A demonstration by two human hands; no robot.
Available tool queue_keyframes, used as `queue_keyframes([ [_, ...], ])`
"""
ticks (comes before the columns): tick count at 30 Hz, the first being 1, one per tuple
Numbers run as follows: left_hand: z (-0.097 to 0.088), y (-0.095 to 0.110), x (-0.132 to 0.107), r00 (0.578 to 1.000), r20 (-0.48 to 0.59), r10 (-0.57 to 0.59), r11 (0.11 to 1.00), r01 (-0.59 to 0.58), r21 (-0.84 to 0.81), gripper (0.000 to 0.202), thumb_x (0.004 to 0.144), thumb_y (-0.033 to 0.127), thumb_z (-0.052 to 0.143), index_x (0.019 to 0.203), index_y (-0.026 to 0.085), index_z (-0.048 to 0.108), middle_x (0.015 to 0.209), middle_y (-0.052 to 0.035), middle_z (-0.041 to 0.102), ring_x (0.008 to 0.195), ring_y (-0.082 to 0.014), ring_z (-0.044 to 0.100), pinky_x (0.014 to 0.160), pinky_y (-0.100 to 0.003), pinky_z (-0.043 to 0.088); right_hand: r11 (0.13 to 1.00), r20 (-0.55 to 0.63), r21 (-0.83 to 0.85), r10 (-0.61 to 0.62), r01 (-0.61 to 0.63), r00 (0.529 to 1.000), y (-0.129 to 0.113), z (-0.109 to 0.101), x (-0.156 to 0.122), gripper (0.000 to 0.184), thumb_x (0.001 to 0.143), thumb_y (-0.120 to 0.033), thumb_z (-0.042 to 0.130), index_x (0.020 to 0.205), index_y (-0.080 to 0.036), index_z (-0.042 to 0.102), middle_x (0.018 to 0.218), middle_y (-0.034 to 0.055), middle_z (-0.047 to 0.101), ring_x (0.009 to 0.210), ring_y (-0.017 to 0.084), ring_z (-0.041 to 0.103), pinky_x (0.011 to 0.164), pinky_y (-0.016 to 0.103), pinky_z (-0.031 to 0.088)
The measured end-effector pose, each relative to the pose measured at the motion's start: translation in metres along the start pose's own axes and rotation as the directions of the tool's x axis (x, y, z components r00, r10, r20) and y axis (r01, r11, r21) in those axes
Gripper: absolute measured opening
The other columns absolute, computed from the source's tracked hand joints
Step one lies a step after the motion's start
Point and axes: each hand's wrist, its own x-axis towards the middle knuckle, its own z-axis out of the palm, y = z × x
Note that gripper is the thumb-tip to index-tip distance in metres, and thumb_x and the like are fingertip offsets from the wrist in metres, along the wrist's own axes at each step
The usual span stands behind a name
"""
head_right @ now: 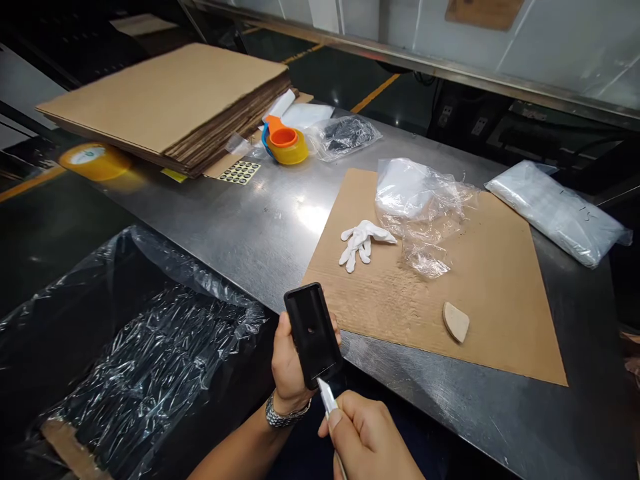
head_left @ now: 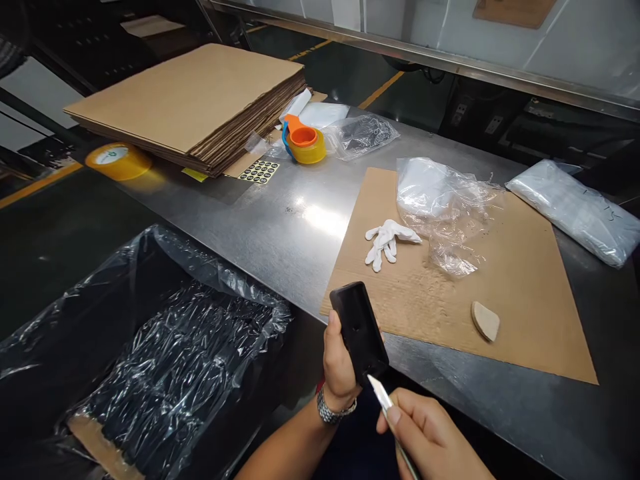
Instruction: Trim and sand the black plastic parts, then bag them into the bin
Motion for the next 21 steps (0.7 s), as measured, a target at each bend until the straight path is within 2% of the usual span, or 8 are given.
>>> queue_keyframes([
  [2, 0.0012, 0.0006, 0.0003, 0.999, 0.033, 0.037, 0.999, -0.037, -0.008, 0.053, 0.077, 0.061, 0.045, 0.073, 0.012, 0.064, 0.064, -0.0047, 0.063, 0.051, -0.014, 0.055, 0.044, -0.024, 0.041, 0.993, -0.048, -0.093, -0.072, 0.068, 0.996, -0.0001, -0.0033, -0.0016, 0.051, 0.082, -0.066, 0.033, 0.078, -0.018, 0.05, 0.036, -0.0093, 0.034, 0.034, 0.007, 0.036, 0.037, 0.017, 0.026],
  [5, 0.0015, 0.0014, 0.0009, 0.998, 0.061, 0.006, 1.0, -0.005, -0.025, 0.051, 0.077, 0.06, 0.046, 0.069, 0.012, 0.064, 0.063, -0.0044, 0.062, 0.05, -0.0128, 0.053, 0.045, -0.024, 0.041, 0.972, -0.045, -0.206, -0.123, 0.111, 0.991, -0.0003, -0.008, -0.004, 0.048, 0.086, -0.061, 0.032, 0.077, -0.018, 0.052, 0.037, -0.0083, 0.035, 0.034, 0.007, 0.038, 0.037, 0.017, 0.027],
  [12, 0.0013, 0.0018, 0.0007, 0.991, 0.132, -0.013, 0.998, 0.021, -0.061, 0.05, 0.08, 0.057, 0.044, 0.066, 0.012, 0.064, 0.065, -0.0045, 0.061, 0.052, -0.0118, 0.052, 0.048, -0.024, 0.043, 0.961, 0.016, -0.265, -0.076, 0.078, 0.997, -0.0026, -0.0102, -0.0032, 0.036, 0.09, -0.045, 0.033, 0.077, -0.018, 0.052, 0.037, -0.0087, 0.035, 0.035, 0.007, 0.04, 0.038, 0.016, 0.031],
  [21, 0.0004, -0.0003, 0.0012, 0.995, 0.095, 0.027, 0.999, -0.024, -0.032, 0.051, 0.081, 0.056, 0.042, 0.07, 0.012, 0.065, 0.065, -0.0054, 0.062, 0.052, -0.0126, 0.053, 0.046, -0.024, 0.043, 0.964, 0.038, -0.258, -0.057, 0.065, 0.998, -0.0066, -0.0112, -0.0033, 0.034, 0.09, -0.041, 0.032, 0.078, -0.016, 0.052, 0.037, -0.0086, 0.036, 0.035, 0.007, 0.039, 0.038, 0.015, 0.03],
])
